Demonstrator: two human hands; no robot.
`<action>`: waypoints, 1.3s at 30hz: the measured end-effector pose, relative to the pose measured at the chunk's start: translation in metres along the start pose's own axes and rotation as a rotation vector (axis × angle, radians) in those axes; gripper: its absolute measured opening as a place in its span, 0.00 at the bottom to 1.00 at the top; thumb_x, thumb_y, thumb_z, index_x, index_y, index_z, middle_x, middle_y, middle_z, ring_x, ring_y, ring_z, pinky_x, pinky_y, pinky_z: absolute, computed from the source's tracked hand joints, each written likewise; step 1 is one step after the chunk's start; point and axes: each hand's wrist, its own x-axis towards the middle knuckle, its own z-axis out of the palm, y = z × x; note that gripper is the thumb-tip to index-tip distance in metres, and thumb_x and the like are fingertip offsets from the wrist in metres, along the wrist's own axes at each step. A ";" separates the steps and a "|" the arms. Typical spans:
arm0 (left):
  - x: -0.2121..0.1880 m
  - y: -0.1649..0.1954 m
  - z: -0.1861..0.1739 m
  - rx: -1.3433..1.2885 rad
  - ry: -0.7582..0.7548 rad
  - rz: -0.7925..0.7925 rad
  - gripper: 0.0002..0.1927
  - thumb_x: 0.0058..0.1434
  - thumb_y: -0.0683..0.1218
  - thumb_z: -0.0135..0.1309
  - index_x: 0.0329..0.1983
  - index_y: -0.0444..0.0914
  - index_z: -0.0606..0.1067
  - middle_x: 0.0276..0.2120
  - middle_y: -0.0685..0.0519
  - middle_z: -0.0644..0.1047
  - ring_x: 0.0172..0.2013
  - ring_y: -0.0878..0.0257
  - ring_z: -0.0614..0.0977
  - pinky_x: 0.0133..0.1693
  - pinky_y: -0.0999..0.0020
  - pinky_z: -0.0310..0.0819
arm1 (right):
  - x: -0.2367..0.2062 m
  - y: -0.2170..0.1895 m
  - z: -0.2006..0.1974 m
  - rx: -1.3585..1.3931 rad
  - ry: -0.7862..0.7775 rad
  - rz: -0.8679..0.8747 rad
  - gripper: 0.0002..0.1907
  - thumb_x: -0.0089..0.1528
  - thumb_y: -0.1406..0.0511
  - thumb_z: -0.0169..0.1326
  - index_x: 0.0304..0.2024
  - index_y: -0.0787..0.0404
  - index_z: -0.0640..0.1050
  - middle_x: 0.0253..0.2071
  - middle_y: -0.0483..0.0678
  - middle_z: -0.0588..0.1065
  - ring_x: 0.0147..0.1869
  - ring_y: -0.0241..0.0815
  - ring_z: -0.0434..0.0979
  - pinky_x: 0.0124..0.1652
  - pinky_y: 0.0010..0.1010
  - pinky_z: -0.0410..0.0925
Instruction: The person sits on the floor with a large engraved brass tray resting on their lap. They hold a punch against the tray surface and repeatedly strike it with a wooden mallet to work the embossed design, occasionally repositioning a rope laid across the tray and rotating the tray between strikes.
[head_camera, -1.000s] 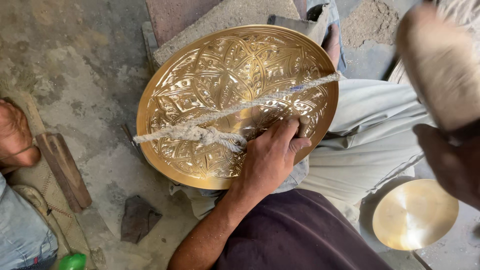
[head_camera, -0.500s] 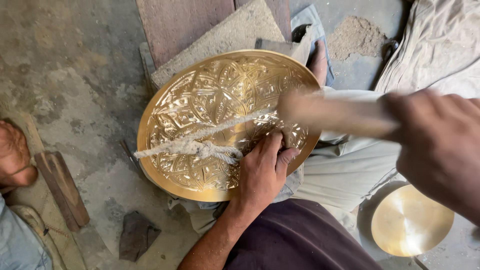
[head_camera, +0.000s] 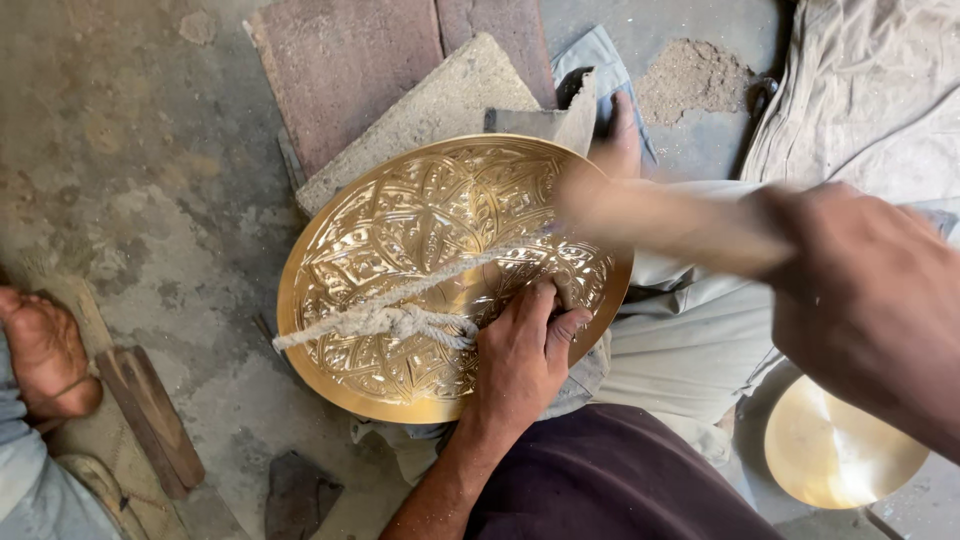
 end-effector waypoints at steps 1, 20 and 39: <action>0.000 0.000 0.000 0.015 -0.011 -0.002 0.19 0.73 0.53 0.52 0.57 0.35 0.71 0.38 0.46 0.79 0.37 0.48 0.84 0.36 0.54 0.79 | 0.000 0.003 0.001 -0.263 -0.031 -0.143 0.24 0.56 0.70 0.57 0.56 0.54 0.75 0.41 0.46 0.79 0.46 0.45 0.82 0.50 0.38 0.72; 0.007 0.004 0.006 -0.002 -0.024 0.015 0.20 0.74 0.55 0.50 0.57 0.35 0.70 0.40 0.45 0.79 0.39 0.48 0.85 0.37 0.55 0.80 | -0.013 0.020 0.007 0.210 -0.059 0.258 0.26 0.64 0.64 0.55 0.66 0.59 0.72 0.45 0.53 0.80 0.42 0.47 0.82 0.42 0.38 0.74; 0.006 0.000 0.001 0.013 -0.082 0.002 0.17 0.73 0.54 0.51 0.50 0.35 0.70 0.38 0.46 0.79 0.38 0.47 0.84 0.35 0.53 0.78 | -0.010 0.020 0.017 -0.125 0.020 -0.042 0.20 0.63 0.68 0.54 0.59 0.59 0.75 0.43 0.53 0.81 0.44 0.50 0.83 0.48 0.41 0.75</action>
